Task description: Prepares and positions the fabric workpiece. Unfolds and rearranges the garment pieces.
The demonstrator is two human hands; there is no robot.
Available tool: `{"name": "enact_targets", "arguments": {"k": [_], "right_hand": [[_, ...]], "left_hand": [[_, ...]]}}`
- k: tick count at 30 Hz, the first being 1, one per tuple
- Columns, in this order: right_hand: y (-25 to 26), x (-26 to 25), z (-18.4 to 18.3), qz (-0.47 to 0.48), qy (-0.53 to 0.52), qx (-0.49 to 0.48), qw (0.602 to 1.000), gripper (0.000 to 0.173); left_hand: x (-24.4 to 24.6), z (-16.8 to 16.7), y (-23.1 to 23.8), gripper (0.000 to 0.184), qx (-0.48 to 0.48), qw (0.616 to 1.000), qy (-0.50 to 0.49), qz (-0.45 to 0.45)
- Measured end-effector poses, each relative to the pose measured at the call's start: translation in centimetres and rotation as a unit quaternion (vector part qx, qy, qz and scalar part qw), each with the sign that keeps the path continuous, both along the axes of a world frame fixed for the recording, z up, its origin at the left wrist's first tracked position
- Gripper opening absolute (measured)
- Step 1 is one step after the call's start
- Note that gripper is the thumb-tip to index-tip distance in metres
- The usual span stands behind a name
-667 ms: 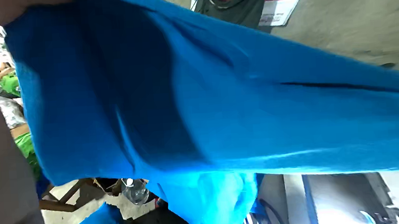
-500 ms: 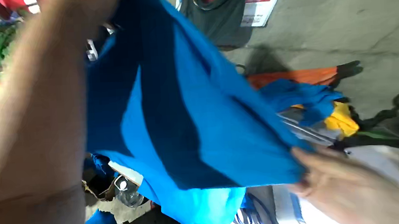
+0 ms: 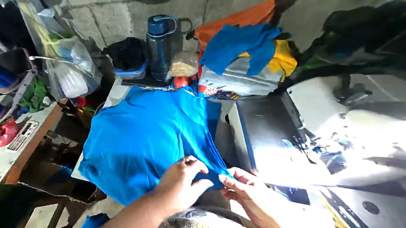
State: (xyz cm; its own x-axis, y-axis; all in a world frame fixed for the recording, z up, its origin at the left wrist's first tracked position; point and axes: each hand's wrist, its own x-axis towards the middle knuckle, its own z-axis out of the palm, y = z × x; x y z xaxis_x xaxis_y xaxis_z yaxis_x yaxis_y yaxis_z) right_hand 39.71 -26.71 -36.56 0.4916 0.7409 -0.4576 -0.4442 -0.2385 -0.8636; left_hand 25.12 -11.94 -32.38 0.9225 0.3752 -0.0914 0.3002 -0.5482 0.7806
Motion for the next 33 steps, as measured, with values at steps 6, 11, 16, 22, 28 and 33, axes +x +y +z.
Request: {"name": "enact_targets", "arguments": {"k": [6,11,16,22,28,33], "right_hand": [[0.1,0.6,0.1,0.045,0.007,0.058,0.997,0.007],[-0.1,1.2,0.0,0.068,0.037,0.054,0.996,0.013],[-0.2,1.5,0.2,0.084,0.046,0.058,0.994,0.016],[-0.1,1.2,0.6,0.053,0.092,0.035,0.994,0.017],[-0.1,1.0,1.2,0.013,0.176,0.033,0.984,0.022],[-0.6,1.4,1.2,0.059,0.150,0.043,0.986,0.021]], "left_hand": [[1.4,-2.2,-3.4,0.031,0.021,0.994,-0.047,0.094],[1.7,-3.4,-4.3,0.028,0.046,0.984,-0.111,0.134],[2.0,-4.3,-4.0,0.015,0.014,0.972,-0.180,0.150],[2.0,-4.1,-3.5,0.015,0.152,0.955,-0.216,0.136],[1.6,-1.1,-3.4,0.014,0.252,0.937,-0.235,0.048],[2.1,-3.7,-4.2,0.015,0.261,0.940,-0.205,0.076]]}}
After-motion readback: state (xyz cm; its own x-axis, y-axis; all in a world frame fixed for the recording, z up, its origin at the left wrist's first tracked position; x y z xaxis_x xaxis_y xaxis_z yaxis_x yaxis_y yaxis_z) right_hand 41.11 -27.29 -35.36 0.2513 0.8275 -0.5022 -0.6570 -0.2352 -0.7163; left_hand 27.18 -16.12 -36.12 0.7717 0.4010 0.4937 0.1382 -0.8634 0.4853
